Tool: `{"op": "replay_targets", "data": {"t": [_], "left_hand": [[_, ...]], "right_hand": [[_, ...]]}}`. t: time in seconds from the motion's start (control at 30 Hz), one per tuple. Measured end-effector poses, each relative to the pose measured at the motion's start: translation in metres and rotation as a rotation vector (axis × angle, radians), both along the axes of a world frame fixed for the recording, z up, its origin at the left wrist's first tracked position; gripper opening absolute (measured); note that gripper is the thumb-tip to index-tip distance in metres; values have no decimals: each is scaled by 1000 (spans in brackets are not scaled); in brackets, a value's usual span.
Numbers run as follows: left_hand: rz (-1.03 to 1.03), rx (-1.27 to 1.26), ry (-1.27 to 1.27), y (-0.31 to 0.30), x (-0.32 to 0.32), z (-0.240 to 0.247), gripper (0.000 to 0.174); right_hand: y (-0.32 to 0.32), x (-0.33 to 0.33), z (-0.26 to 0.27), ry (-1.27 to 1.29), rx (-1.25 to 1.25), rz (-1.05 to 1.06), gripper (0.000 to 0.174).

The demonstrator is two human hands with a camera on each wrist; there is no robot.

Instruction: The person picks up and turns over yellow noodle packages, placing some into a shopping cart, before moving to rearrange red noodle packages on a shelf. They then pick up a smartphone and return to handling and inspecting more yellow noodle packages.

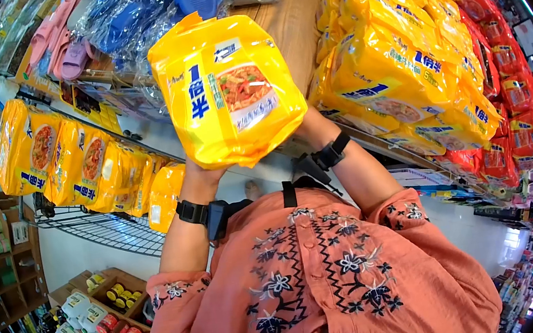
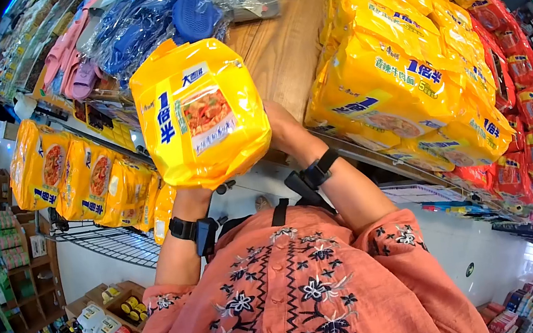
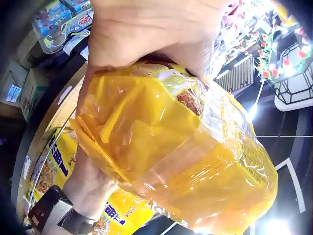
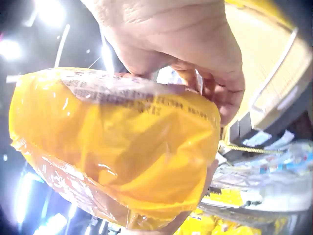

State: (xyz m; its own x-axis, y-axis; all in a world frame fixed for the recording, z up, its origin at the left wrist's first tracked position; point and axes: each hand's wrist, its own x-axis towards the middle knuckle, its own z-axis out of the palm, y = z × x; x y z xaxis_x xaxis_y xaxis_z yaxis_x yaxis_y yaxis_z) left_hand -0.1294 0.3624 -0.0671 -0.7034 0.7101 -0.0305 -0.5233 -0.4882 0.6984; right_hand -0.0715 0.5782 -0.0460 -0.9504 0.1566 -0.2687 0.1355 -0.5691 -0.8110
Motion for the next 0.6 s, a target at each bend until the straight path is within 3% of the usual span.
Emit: {"op": "replay_targets", "data": {"t": [0.07, 0.1, 0.2, 0.23, 0.33, 0.37, 0.47, 0.6], "left_hand": [[-50, 262, -358, -1, -1, 16, 49], [-11, 188, -423, -2, -4, 13, 52], [-38, 260, -401, 5, -17, 28, 58], [-3, 114, -335, 3, -13, 37, 64], [-9, 73, -275, -2, -14, 44, 59], [22, -22, -245, -2, -14, 48, 65], [64, -112, -195, -2, -17, 58, 67], [81, -319, -10, -12, -19, 87, 72]], "right_hand": [[3, 6, 24, -30, 188, -56, 55], [11, 13, 37, -23, 237, -33, 60], [27, 29, 75, -7, 209, 17, 74], [20, 39, 99, 5, 155, 28, 70], [0, 50, 126, 2, 232, 46, 65], [3, 47, 118, 100, 263, 78, 58], [10, 44, 97, 17, 126, 15, 55], [25, 41, 54, 40, -291, 0, 50]]}}
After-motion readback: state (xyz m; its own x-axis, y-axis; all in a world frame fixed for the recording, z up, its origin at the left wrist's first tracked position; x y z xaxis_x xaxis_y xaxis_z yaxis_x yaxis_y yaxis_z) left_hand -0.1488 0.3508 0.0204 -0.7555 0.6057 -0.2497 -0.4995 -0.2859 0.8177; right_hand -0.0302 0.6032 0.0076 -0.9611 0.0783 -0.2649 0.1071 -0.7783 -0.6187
